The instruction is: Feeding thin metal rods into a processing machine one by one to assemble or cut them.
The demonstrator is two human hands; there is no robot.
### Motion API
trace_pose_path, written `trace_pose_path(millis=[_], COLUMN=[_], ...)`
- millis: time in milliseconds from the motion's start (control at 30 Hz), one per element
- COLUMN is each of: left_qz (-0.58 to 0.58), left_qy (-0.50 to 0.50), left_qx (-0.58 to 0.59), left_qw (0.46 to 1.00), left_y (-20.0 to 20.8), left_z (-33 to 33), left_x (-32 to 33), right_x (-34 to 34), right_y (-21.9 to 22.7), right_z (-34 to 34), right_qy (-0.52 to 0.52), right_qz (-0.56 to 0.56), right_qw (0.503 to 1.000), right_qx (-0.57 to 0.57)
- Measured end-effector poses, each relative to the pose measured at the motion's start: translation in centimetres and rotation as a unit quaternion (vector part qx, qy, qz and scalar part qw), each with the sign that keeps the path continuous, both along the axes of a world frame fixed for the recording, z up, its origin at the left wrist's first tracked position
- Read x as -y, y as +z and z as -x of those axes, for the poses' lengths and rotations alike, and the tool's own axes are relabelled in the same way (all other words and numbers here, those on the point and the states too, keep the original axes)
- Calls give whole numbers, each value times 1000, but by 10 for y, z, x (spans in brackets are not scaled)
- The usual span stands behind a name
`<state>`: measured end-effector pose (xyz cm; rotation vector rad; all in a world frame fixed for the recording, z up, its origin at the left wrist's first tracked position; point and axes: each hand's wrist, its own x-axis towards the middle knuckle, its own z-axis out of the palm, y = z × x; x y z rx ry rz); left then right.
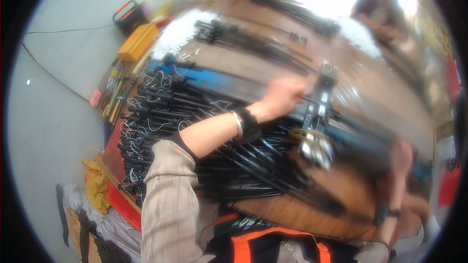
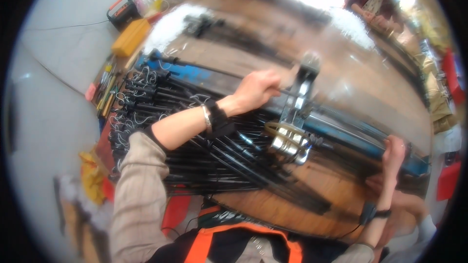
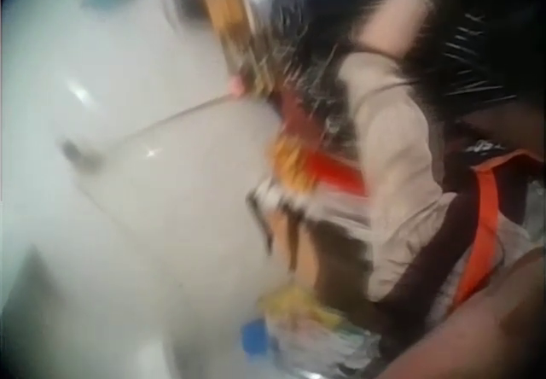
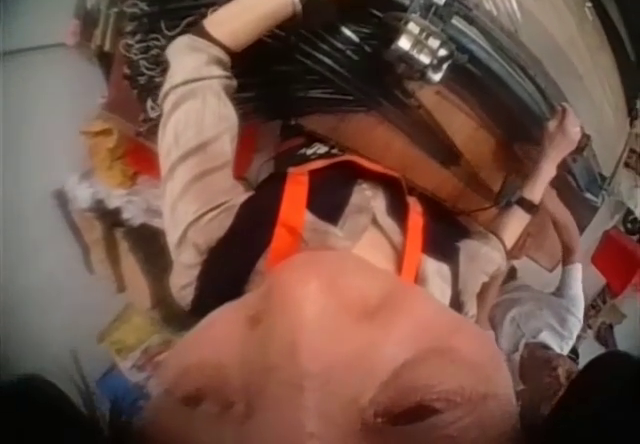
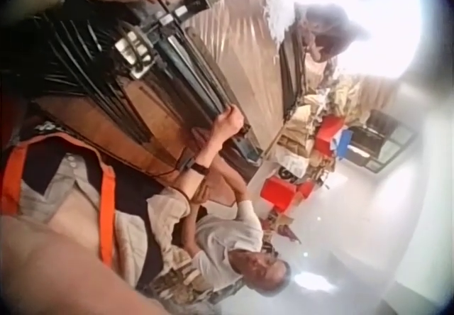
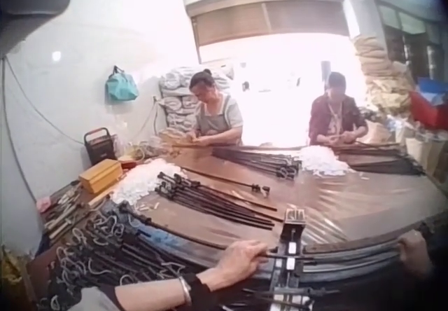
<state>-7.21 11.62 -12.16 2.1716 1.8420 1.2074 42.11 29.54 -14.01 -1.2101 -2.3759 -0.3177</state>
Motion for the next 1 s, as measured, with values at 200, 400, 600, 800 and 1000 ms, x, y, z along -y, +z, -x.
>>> trace_pose_path(millis=[200, 400, 600, 800, 1000], left_qz=[51, 91, 143, 116, 62], left_qy=[-25, 4, 39, 39, 29], left_qx=[-9, -132, -147, -166, -188], left_qw=[998, 987, 978, 979, 980], left_y=[9, 7, 11, 7, 2], left_z=[9, -10, -16, -14, -10], left_x=[2, -6, -7, -8, -7], right_x=[29, 104, 142, 139, 132], right_y=[21, 15, -2, -3, -17], right_z=[37, 80, 97, 127, 139], right_qy=[-21, 194, 198, 200, 277], right_qz=[87, -80, 16, 69, 145], right_qw=[996, 974, 970, 965, 925], right_qx=[-19, -80, -142, -153, -215])
